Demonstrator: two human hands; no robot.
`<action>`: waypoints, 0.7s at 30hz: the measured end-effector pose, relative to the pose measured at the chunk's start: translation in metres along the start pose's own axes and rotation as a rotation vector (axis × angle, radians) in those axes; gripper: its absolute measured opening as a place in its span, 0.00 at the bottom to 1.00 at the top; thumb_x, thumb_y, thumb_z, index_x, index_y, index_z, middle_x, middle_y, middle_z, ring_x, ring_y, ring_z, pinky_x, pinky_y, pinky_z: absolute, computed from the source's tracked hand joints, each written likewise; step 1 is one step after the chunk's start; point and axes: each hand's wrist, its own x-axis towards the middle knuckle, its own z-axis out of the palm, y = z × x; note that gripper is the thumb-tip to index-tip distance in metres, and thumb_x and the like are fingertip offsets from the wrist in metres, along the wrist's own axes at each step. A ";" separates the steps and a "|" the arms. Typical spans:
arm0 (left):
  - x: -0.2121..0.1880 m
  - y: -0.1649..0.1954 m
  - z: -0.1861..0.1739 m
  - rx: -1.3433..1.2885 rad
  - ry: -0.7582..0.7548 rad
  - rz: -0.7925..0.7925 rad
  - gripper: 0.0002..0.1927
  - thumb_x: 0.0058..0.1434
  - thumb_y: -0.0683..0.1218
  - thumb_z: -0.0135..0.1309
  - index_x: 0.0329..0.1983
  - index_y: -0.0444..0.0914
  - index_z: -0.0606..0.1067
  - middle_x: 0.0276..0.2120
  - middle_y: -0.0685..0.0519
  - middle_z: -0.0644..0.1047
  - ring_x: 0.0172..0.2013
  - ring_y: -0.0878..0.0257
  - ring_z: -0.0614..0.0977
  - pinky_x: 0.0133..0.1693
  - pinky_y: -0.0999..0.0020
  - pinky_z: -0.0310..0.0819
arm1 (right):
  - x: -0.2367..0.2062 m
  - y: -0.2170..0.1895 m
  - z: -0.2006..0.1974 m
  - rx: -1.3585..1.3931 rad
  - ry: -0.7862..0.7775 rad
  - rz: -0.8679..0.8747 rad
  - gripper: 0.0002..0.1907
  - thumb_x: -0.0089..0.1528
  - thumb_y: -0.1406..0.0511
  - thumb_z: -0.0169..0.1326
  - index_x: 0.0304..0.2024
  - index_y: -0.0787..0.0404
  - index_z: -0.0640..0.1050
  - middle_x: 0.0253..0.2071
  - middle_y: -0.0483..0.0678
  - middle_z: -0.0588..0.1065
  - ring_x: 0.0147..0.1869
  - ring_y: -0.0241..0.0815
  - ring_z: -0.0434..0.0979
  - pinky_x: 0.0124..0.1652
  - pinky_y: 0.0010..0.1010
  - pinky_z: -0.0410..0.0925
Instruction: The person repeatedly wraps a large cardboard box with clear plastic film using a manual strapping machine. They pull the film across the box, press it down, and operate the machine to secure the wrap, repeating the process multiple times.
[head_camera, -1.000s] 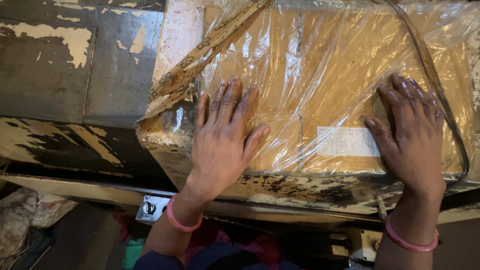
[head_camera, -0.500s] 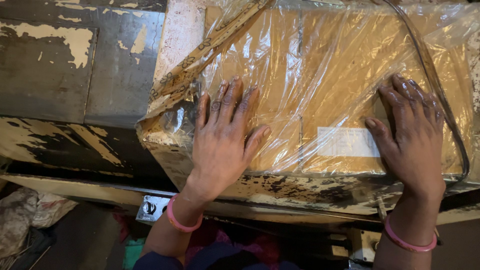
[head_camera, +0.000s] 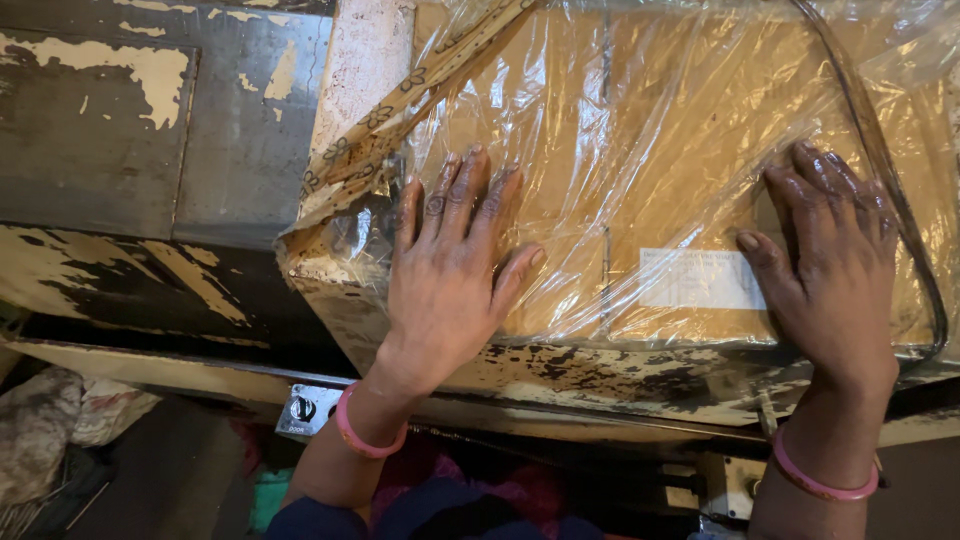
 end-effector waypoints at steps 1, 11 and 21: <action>0.000 0.000 0.000 0.000 0.002 0.002 0.34 0.71 0.61 0.49 0.74 0.40 0.64 0.71 0.38 0.64 0.71 0.43 0.66 0.71 0.39 0.47 | 0.000 0.000 0.000 0.015 0.002 0.004 0.27 0.68 0.54 0.51 0.65 0.60 0.70 0.69 0.56 0.66 0.74 0.61 0.60 0.70 0.57 0.50; -0.001 0.000 0.002 0.014 -0.003 0.005 0.33 0.72 0.62 0.48 0.74 0.40 0.63 0.71 0.38 0.63 0.71 0.42 0.66 0.72 0.40 0.47 | -0.001 0.003 0.001 0.005 -0.004 0.003 0.27 0.68 0.53 0.51 0.64 0.61 0.70 0.69 0.57 0.66 0.74 0.62 0.60 0.70 0.56 0.50; 0.000 0.000 0.002 0.003 -0.010 -0.003 0.34 0.72 0.62 0.48 0.74 0.39 0.64 0.71 0.38 0.64 0.71 0.42 0.65 0.72 0.40 0.46 | -0.004 0.008 0.003 0.003 -0.001 -0.002 0.27 0.69 0.52 0.50 0.64 0.61 0.71 0.69 0.57 0.66 0.74 0.61 0.60 0.70 0.56 0.49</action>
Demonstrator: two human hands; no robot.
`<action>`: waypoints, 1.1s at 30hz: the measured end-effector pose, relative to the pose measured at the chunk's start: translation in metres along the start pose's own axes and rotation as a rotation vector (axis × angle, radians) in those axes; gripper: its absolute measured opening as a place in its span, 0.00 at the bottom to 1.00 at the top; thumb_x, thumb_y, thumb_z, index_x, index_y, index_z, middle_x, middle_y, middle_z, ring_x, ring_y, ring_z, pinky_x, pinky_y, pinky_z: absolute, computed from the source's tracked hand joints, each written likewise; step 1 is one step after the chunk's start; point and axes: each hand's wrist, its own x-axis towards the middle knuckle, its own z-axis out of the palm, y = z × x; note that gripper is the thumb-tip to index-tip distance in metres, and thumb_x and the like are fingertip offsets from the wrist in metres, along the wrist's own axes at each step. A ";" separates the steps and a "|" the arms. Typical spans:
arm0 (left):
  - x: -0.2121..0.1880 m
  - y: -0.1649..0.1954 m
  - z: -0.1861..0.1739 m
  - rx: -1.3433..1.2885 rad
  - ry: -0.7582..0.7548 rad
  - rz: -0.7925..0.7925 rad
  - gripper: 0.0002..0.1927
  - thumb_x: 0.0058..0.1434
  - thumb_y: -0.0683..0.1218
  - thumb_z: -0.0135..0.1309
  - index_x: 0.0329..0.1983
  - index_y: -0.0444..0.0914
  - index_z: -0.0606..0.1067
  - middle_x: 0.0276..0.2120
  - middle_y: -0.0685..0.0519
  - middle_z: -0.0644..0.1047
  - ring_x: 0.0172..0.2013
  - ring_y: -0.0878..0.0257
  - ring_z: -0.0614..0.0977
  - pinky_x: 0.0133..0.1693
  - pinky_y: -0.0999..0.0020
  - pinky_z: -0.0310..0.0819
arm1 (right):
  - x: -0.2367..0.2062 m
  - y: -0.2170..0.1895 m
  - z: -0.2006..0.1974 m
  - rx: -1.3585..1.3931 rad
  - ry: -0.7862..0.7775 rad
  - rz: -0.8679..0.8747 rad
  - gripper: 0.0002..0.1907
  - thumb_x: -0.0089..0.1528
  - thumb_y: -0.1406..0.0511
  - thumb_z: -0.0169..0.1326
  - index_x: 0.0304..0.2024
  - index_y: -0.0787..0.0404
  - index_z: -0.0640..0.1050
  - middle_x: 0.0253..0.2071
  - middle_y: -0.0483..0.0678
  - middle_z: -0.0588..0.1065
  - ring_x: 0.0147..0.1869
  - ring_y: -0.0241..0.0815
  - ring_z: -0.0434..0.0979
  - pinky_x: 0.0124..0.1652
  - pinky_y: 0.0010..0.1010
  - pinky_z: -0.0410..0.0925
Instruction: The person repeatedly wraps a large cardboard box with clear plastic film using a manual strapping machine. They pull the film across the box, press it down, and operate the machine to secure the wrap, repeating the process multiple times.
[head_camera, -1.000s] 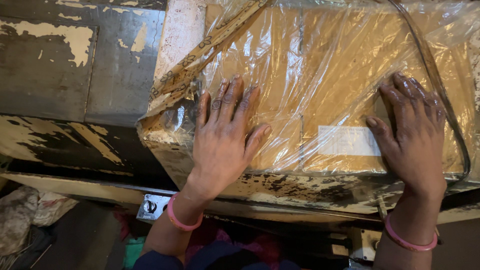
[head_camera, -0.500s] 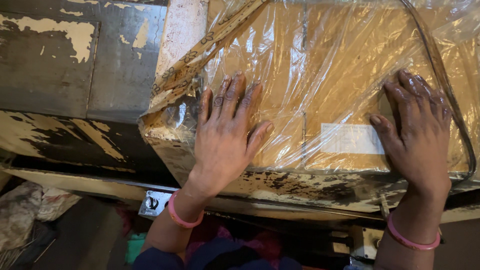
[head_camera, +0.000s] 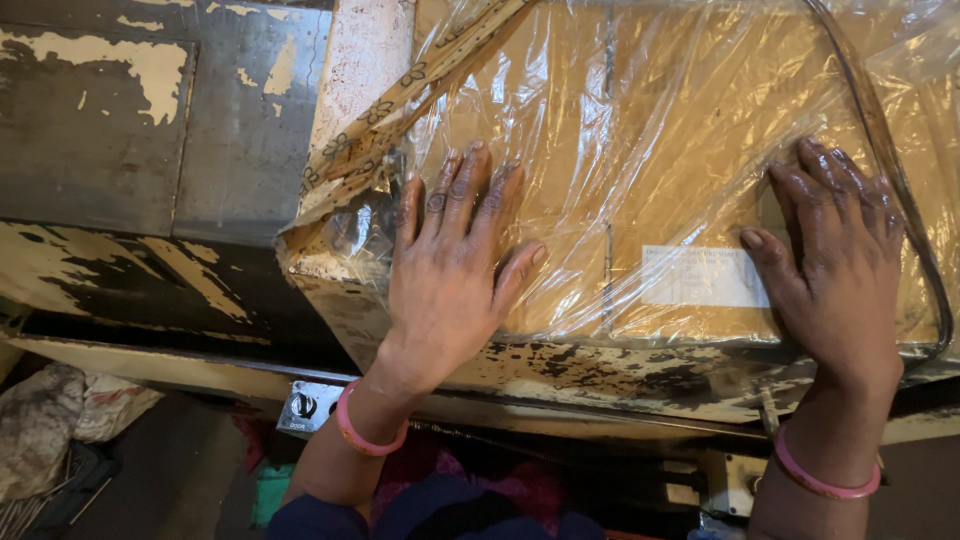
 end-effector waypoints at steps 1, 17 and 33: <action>0.000 0.000 0.000 0.003 0.001 0.001 0.33 0.72 0.62 0.48 0.74 0.39 0.64 0.71 0.38 0.64 0.71 0.42 0.65 0.72 0.40 0.46 | -0.001 0.002 0.001 -0.003 0.002 -0.003 0.27 0.69 0.52 0.49 0.64 0.61 0.71 0.69 0.57 0.66 0.74 0.61 0.60 0.70 0.56 0.49; -0.001 0.002 -0.001 -0.003 0.006 0.000 0.34 0.71 0.61 0.50 0.74 0.40 0.63 0.71 0.38 0.63 0.71 0.43 0.65 0.72 0.39 0.47 | 0.000 -0.002 0.001 -0.010 -0.027 0.026 0.32 0.71 0.49 0.44 0.69 0.62 0.67 0.70 0.59 0.65 0.75 0.64 0.60 0.72 0.58 0.47; 0.000 0.002 -0.002 -0.006 -0.004 -0.006 0.33 0.72 0.61 0.49 0.74 0.39 0.64 0.70 0.38 0.64 0.71 0.42 0.65 0.72 0.40 0.46 | 0.001 -0.005 -0.001 -0.016 -0.030 0.020 0.30 0.72 0.50 0.44 0.69 0.62 0.68 0.70 0.59 0.64 0.75 0.64 0.58 0.72 0.58 0.46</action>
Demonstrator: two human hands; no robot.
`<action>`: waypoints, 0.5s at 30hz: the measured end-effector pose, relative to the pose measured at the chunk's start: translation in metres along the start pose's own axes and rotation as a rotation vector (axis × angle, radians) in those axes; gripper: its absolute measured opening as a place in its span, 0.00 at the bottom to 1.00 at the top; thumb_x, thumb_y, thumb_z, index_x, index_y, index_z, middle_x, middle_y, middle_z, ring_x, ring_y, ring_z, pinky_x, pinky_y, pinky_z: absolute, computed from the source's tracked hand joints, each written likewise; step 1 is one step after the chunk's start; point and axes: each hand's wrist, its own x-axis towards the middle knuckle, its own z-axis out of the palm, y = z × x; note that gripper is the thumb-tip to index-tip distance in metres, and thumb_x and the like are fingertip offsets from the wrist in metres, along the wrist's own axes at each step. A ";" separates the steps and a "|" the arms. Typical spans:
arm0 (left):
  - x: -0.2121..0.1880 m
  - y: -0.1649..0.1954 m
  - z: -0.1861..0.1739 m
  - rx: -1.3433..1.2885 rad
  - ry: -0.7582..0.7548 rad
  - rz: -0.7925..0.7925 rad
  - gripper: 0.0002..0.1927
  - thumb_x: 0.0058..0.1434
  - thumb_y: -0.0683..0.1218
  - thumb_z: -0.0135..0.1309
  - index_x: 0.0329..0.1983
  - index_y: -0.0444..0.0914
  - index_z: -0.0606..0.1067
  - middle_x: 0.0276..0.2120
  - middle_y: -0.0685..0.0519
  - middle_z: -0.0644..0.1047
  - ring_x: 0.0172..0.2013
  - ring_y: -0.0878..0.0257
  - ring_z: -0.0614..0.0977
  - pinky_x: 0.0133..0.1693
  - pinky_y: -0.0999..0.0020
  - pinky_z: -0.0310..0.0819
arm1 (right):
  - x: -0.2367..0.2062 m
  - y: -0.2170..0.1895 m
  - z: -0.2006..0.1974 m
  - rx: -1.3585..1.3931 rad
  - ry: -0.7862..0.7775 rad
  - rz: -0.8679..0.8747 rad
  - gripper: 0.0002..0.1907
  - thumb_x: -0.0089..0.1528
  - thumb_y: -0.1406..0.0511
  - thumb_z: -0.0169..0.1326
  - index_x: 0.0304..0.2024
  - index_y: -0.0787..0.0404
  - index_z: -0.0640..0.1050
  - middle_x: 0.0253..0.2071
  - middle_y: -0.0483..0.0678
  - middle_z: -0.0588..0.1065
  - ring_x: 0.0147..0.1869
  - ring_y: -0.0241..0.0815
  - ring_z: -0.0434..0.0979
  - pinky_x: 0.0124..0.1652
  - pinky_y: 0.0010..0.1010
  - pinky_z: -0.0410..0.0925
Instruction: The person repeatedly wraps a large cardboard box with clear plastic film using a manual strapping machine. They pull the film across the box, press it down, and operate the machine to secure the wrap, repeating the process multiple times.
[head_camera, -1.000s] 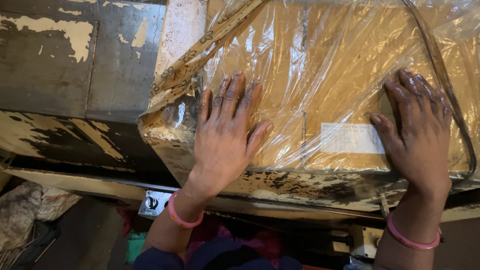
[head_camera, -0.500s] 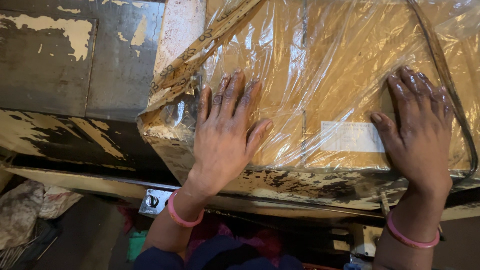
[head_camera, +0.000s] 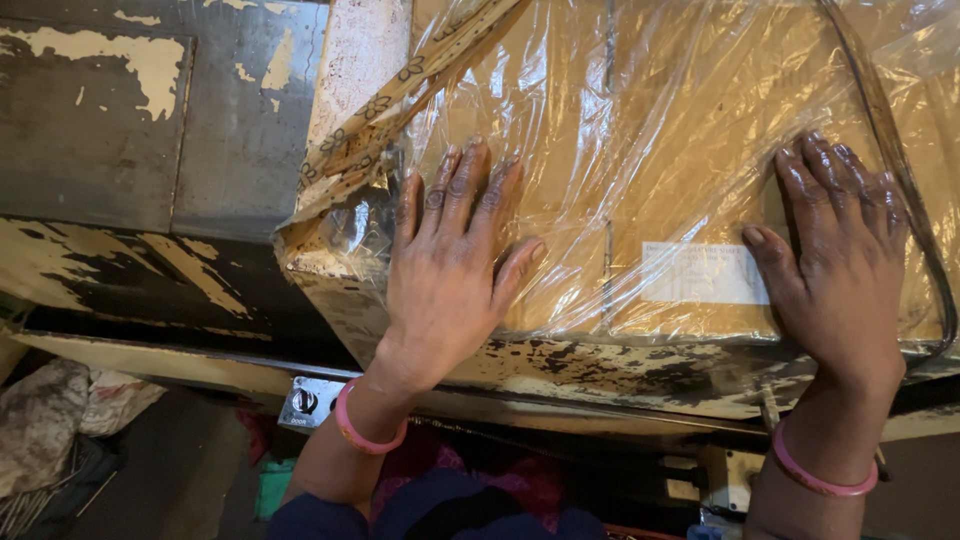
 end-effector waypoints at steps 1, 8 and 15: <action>0.000 0.000 0.000 0.001 0.000 0.001 0.33 0.72 0.61 0.49 0.73 0.39 0.64 0.71 0.38 0.64 0.71 0.42 0.65 0.72 0.40 0.46 | 0.000 0.000 0.000 0.001 0.001 0.002 0.30 0.72 0.50 0.44 0.68 0.62 0.68 0.70 0.59 0.64 0.75 0.64 0.58 0.72 0.58 0.46; 0.000 0.000 0.000 0.005 0.003 0.000 0.33 0.72 0.61 0.49 0.74 0.39 0.63 0.71 0.38 0.63 0.71 0.42 0.64 0.72 0.40 0.46 | 0.000 0.000 -0.001 0.011 -0.006 0.006 0.31 0.71 0.49 0.44 0.69 0.61 0.68 0.71 0.59 0.64 0.75 0.65 0.58 0.72 0.58 0.46; 0.000 0.000 0.000 0.011 -0.006 -0.005 0.34 0.71 0.61 0.49 0.74 0.40 0.63 0.72 0.39 0.62 0.72 0.42 0.64 0.72 0.40 0.46 | -0.001 0.000 0.000 0.003 -0.021 0.009 0.33 0.72 0.47 0.41 0.70 0.62 0.67 0.71 0.59 0.63 0.76 0.65 0.57 0.71 0.60 0.45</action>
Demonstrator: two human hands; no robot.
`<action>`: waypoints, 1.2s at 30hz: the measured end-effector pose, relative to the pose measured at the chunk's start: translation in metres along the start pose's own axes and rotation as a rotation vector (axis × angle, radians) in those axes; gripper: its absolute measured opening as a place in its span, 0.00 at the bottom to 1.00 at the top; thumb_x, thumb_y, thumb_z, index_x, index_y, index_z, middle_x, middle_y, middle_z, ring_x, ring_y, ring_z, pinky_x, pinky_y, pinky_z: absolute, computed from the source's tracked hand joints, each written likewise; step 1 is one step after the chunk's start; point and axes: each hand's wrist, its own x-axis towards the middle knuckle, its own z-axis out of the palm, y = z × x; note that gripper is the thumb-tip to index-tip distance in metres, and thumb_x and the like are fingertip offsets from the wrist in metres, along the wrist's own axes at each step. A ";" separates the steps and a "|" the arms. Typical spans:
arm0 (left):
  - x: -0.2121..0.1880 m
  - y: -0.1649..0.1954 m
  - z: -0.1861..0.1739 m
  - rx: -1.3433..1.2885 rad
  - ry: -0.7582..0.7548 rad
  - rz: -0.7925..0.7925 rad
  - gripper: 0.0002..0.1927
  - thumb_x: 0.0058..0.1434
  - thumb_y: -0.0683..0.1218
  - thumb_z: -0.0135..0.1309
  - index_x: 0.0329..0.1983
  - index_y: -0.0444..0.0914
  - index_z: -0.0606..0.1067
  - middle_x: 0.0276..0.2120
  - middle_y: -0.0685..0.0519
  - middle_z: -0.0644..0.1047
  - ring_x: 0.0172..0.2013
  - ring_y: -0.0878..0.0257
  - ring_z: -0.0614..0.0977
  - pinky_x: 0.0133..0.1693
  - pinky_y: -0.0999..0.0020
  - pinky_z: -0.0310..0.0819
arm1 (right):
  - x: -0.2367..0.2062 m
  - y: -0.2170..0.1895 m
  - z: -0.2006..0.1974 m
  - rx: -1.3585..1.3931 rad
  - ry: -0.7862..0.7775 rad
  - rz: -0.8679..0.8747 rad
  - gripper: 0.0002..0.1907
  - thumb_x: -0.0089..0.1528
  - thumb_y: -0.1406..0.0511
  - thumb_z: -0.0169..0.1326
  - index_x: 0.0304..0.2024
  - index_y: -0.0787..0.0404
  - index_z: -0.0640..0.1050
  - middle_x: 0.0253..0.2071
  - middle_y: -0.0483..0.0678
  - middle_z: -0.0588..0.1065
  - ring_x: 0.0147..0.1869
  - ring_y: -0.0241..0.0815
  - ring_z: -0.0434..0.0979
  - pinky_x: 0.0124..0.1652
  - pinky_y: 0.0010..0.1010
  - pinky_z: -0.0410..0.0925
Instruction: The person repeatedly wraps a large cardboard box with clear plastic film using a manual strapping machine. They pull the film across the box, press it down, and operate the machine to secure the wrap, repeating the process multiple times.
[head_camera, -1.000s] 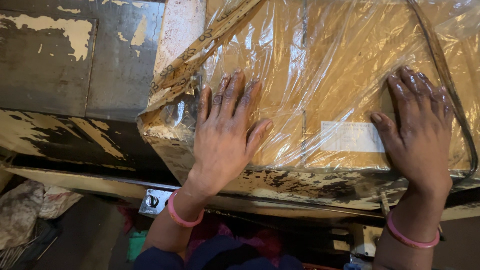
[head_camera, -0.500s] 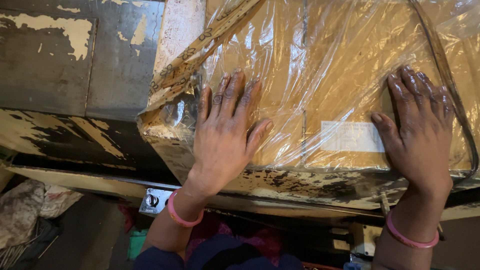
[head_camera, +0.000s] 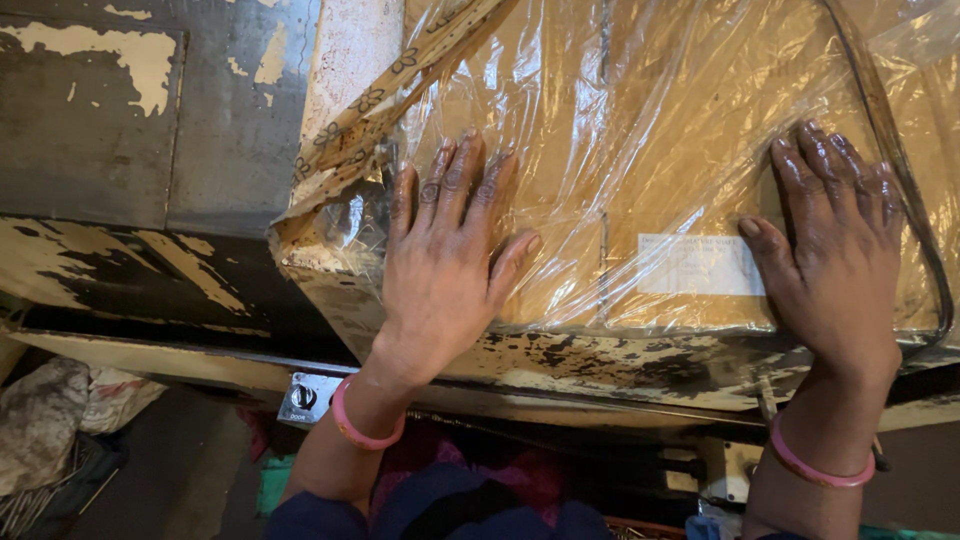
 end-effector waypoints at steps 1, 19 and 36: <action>0.000 0.000 0.000 0.002 -0.002 0.001 0.34 0.72 0.61 0.49 0.74 0.40 0.63 0.72 0.39 0.62 0.72 0.42 0.64 0.72 0.40 0.46 | 0.000 0.000 0.000 -0.002 -0.001 0.001 0.33 0.73 0.46 0.40 0.70 0.62 0.67 0.71 0.59 0.63 0.76 0.64 0.57 0.71 0.60 0.45; -0.001 -0.004 0.002 0.018 -0.006 0.013 0.34 0.73 0.62 0.47 0.75 0.39 0.62 0.73 0.38 0.61 0.72 0.42 0.64 0.73 0.41 0.45 | -0.006 0.010 0.004 -0.080 -0.023 -0.036 0.32 0.77 0.48 0.42 0.76 0.61 0.67 0.76 0.59 0.63 0.80 0.65 0.58 0.76 0.58 0.46; 0.000 -0.010 0.008 0.095 -0.051 0.023 0.35 0.76 0.62 0.42 0.77 0.39 0.60 0.74 0.38 0.60 0.73 0.41 0.63 0.74 0.38 0.44 | -0.009 0.014 0.008 -0.052 -0.016 -0.035 0.32 0.78 0.49 0.41 0.76 0.61 0.66 0.77 0.59 0.62 0.81 0.64 0.56 0.76 0.57 0.45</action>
